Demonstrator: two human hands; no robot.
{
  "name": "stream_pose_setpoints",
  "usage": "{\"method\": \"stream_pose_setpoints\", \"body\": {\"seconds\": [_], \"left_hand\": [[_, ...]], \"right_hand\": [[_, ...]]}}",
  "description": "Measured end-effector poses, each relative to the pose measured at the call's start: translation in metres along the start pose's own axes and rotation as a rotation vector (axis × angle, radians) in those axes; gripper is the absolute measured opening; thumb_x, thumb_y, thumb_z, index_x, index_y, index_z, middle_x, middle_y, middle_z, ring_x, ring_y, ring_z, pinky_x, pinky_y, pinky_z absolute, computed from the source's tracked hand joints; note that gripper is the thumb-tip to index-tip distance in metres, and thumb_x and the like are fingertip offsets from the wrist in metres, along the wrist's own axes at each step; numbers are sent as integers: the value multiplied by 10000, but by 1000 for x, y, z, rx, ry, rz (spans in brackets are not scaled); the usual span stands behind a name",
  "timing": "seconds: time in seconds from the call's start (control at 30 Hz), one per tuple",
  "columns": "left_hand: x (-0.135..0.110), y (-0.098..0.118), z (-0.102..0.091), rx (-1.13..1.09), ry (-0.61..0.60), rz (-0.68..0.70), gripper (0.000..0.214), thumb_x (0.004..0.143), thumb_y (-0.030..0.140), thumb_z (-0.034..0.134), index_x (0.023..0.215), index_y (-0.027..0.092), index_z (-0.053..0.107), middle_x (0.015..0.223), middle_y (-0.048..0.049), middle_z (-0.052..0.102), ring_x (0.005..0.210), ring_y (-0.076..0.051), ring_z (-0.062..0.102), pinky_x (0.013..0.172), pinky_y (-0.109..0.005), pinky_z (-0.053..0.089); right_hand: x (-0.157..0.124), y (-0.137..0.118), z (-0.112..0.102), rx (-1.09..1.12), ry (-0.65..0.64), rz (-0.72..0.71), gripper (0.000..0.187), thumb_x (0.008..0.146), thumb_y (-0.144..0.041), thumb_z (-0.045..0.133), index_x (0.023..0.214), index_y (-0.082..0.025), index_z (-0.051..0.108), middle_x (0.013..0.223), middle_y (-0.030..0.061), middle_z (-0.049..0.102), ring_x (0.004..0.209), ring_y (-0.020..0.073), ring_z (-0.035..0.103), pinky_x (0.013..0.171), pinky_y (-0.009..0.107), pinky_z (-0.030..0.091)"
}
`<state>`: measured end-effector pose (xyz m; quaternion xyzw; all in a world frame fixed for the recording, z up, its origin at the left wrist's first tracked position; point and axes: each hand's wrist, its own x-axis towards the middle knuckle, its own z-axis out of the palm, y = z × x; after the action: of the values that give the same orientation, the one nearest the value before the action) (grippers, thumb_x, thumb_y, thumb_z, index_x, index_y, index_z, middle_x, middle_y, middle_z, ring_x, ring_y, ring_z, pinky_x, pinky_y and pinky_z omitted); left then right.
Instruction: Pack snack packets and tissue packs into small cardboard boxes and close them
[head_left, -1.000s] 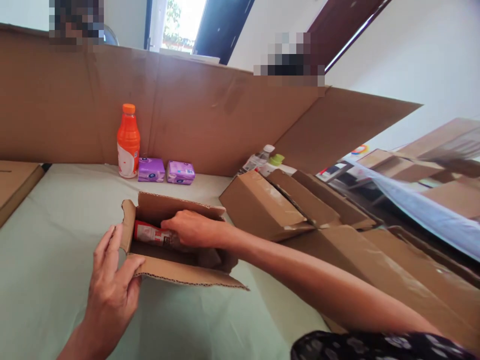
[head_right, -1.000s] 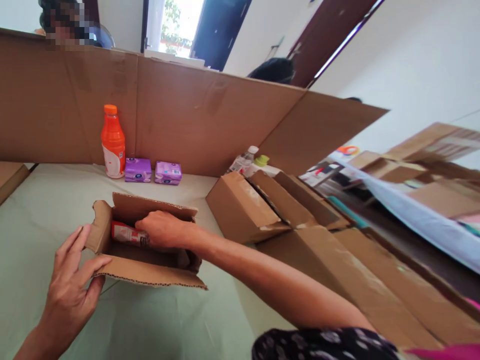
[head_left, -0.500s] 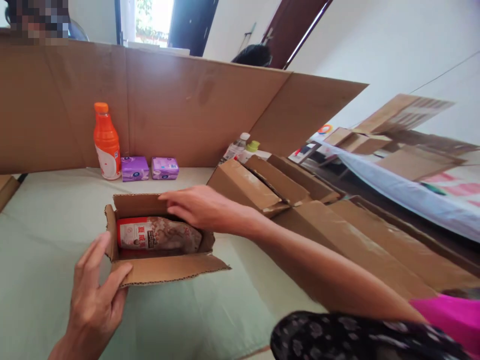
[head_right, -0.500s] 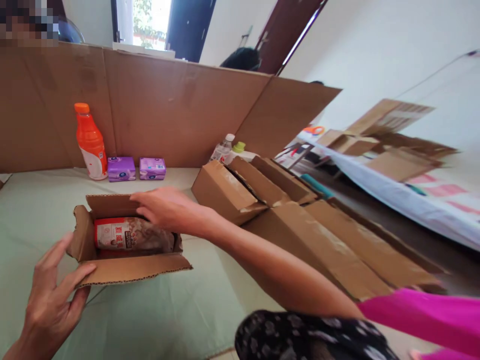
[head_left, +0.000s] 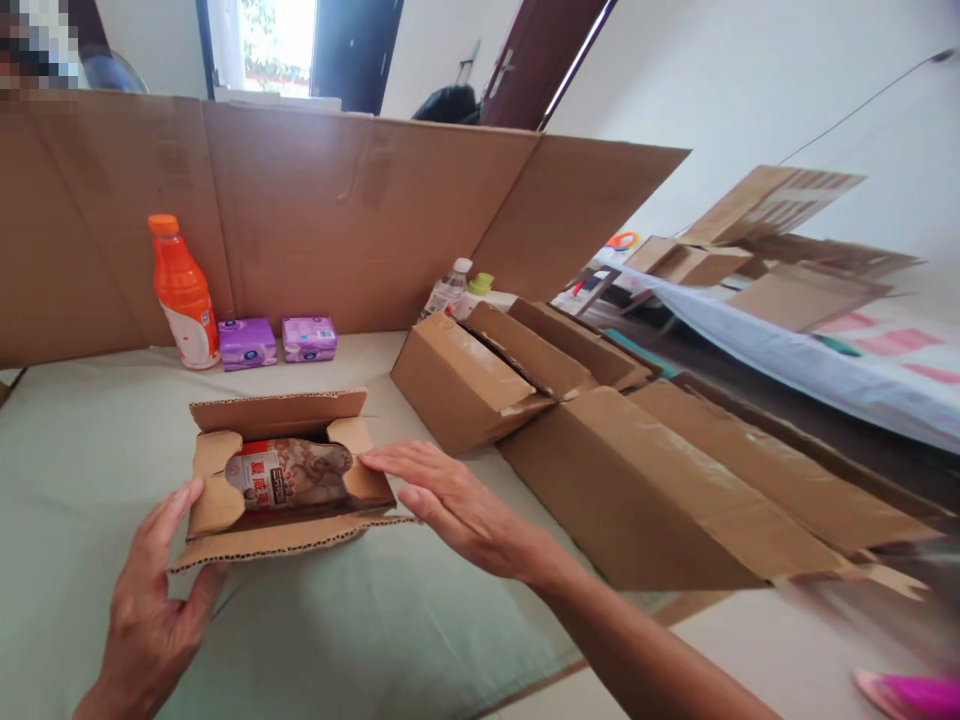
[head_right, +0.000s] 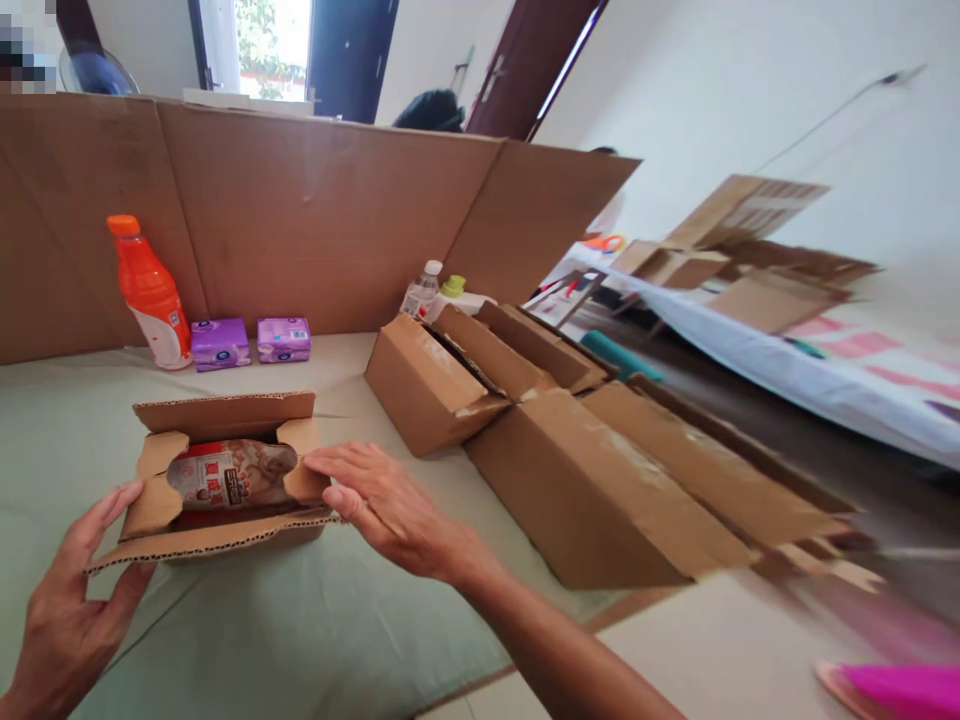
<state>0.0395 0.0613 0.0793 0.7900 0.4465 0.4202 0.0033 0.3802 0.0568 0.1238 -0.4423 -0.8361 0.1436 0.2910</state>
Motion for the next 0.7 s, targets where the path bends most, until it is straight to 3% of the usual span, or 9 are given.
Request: {"method": "stream_pose_setpoints", "body": {"seconds": [0.17, 0.27, 0.37, 0.47, 0.57, 0.7], "left_hand": [[14, -1, -2, 70, 70, -5, 564, 973, 301, 591, 1503, 209, 421, 1201, -101, 703, 1091, -244, 682, 998, -405, 550], [24, 1, -1, 165, 78, -7, 550, 972, 344, 593, 1479, 184, 452, 1160, -114, 684, 969, -235, 691, 884, -369, 577], [29, 2, 1, 193, 74, 34, 547, 979, 340, 578, 1483, 178, 442, 1143, -113, 666, 966, -237, 670, 873, -362, 561], [29, 2, 4, 190, 72, 54, 492, 984, 305, 568, 1451, 185, 475, 1143, -107, 653, 1012, -245, 642, 919, -378, 530], [27, 3, 5, 162, 49, 53, 337, 994, 274, 540, 1324, 217, 584, 1126, -92, 627, 1023, -238, 625, 931, -385, 513], [25, 2, 6, 104, 19, 14, 256, 995, 254, 518, 1217, 236, 644, 1197, -95, 582, 1049, -223, 622, 938, -388, 523]], "right_hand": [[-1, -1, 4, 36, -9, -127, 727, 1031, -653, 126, 1363, -175, 562, 1321, 146, 668, 1213, 271, 606, 1002, 488, 411], [-1, -1, 8, -16, 29, -140, 737, 992, -724, 228, 1295, -149, 574, 1207, 163, 697, 1107, 286, 622, 942, 475, 413], [1, 2, 13, -113, 88, -143, 512, 998, -582, 470, 1202, -127, 583, 1068, 151, 715, 1027, 286, 627, 896, 458, 415], [3, 9, 19, -164, 152, -181, 288, 978, -317, 537, 1200, -136, 573, 1015, 131, 722, 988, 272, 640, 851, 436, 432], [1, 15, 26, -165, 227, -157, 460, 921, -224, 549, 1373, -162, 490, 1091, 128, 717, 974, 263, 651, 840, 431, 470], [-6, 15, 36, -105, 277, -46, 692, 952, -309, 569, 1570, -246, 264, 1274, 137, 659, 1125, 275, 633, 936, 459, 505]]}}
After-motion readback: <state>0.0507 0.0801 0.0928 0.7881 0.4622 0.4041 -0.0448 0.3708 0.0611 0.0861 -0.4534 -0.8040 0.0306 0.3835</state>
